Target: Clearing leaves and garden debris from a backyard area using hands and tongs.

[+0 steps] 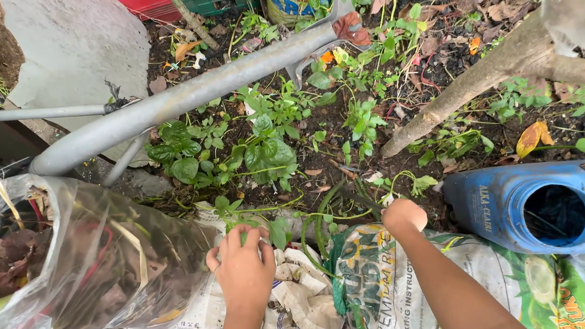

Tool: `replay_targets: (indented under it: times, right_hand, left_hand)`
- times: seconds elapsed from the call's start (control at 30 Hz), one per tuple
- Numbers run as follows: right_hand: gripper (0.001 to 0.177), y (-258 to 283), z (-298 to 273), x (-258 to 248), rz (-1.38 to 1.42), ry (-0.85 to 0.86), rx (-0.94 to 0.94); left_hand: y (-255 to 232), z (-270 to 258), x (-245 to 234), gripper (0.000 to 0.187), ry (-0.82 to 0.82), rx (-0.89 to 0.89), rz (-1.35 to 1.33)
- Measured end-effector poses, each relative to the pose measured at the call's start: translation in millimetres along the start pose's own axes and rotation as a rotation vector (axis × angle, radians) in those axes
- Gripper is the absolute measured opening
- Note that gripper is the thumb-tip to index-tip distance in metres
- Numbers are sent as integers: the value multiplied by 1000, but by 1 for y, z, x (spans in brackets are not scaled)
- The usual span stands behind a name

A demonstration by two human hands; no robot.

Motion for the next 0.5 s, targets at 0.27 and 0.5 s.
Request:
replay_targets:
  times: [0.27,0.5]
  right_hand:
    - [40,-26,-50,-50,15,-39,-58]
    - [38,-50,-97,-92,-37,-123,-123]
  left_hand:
    - [-14,10,-30,13,-62,14,-37]
    - [-18,15,-75,14,-171,75,-76]
Point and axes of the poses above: each hand's wrist, its own z-axis towards the middle knuckle, its own x-axis out of the palm, y = z × x, the point moved 2 cm from there along z, towards the middle knuckle, and after that the axes turned 6 degrees about -x, right-handed, at the moved point
